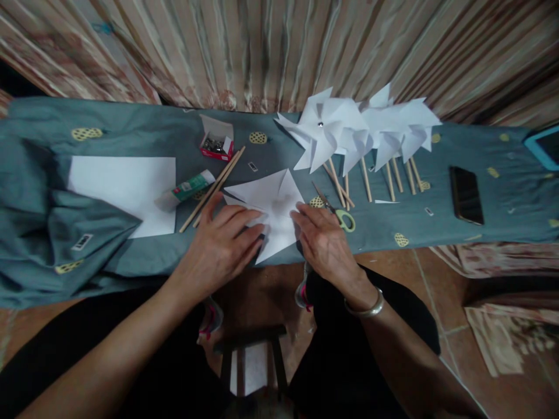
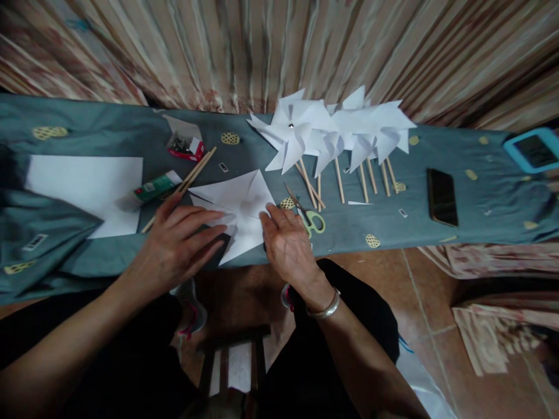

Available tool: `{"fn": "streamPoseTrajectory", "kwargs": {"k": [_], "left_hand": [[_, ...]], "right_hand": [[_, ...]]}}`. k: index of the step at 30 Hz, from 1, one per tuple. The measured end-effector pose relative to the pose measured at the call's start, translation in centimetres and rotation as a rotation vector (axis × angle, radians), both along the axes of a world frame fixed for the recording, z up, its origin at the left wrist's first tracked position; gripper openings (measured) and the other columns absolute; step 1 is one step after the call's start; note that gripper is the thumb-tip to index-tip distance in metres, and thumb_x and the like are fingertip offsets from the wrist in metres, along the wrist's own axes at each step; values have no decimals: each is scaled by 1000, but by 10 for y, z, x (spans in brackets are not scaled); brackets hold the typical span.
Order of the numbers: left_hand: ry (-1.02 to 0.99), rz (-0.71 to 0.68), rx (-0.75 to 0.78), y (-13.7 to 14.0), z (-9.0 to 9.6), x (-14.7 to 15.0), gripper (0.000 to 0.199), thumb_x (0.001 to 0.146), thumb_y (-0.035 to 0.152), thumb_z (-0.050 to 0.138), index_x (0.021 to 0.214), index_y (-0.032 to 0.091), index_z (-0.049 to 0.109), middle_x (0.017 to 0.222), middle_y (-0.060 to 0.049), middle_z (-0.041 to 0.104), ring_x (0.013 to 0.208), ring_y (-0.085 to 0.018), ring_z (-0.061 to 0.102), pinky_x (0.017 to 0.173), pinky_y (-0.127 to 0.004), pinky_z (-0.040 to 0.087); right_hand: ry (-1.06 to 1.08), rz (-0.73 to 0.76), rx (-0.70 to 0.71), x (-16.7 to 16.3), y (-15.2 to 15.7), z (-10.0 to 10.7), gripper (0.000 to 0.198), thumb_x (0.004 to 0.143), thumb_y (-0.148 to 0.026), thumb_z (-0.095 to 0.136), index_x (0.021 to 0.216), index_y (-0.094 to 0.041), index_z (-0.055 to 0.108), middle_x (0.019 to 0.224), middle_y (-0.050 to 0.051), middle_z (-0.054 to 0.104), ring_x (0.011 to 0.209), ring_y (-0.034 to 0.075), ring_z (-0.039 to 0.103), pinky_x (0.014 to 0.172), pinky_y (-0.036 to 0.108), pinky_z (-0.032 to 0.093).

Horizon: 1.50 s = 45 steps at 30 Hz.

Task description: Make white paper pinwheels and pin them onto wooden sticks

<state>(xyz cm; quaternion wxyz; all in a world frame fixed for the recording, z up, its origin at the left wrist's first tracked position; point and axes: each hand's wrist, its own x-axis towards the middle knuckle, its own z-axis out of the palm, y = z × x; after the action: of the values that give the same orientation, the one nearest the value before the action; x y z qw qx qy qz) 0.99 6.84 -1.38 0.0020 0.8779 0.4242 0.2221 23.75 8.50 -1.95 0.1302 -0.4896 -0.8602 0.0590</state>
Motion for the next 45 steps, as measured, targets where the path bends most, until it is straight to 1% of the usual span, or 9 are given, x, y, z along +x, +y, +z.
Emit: {"fn": "streamPoseTrajectory", "kwargs": {"k": [3,8,15,21,23,29,36,41,45], "left_hand": [[-19,-88,4,-9,-1,15,19,89,29,58,102,17,64,111,-8,69,104,-25,60,107,-61,34],[25,-89,-21,-15,-5,29,14,91,17,53,97,16,66,99,-6,71,96,-20,63,104,-53,39],[50,-88,-5,-14,-2,15,18,92,11,50,99,16,66,96,-5,72,86,-19,62,100,-49,41],[-10,-53,-4,-15,-7,0,22,90,9,50,103,17,65,97,-6,72,84,-18,65,102,-49,41],[-18,-55,3,-16,-6,-1,21,90,9,51,103,16,65,96,-6,72,84,-18,65,101,-49,41],[-13,-68,-36,-17,-4,0,22,90,9,51,103,15,67,97,-7,73,85,-19,66,102,-52,41],[13,-92,-17,-19,-4,0,20,89,8,52,102,13,67,99,-8,73,86,-19,66,103,-54,40],[35,-89,-6,-19,-4,1,18,90,9,52,101,12,66,99,-8,72,85,-19,65,103,-53,40],[46,-81,-15,-19,-3,1,19,90,9,51,100,14,66,99,-7,72,85,-19,65,104,-52,39]], "right_hand": [[-4,9,4,0,1,0,36,94,-16,41,123,-8,61,132,17,59,118,31,53,96,49,45],[3,8,1,-1,-1,1,36,93,-16,41,123,-10,61,132,17,59,117,31,54,96,50,45],[121,20,-72,8,-3,7,40,91,-12,41,125,-13,61,131,14,61,120,29,55,103,51,44],[308,130,-272,26,-1,9,63,74,2,42,131,-22,57,143,9,51,134,23,45,110,51,39],[355,133,-322,27,0,8,60,75,0,45,128,-22,59,143,10,51,135,23,45,110,50,39],[566,77,-390,24,5,8,30,83,-14,58,108,-24,69,129,8,62,124,23,55,107,48,42],[640,109,-417,17,9,11,17,85,-20,62,98,-25,73,125,7,64,119,22,59,105,44,45],[593,160,-452,12,11,15,24,85,-21,62,107,-25,71,138,8,54,126,23,53,106,46,43],[597,175,-461,10,14,15,17,86,-22,62,99,-23,73,136,9,55,126,23,53,106,46,43]]}}
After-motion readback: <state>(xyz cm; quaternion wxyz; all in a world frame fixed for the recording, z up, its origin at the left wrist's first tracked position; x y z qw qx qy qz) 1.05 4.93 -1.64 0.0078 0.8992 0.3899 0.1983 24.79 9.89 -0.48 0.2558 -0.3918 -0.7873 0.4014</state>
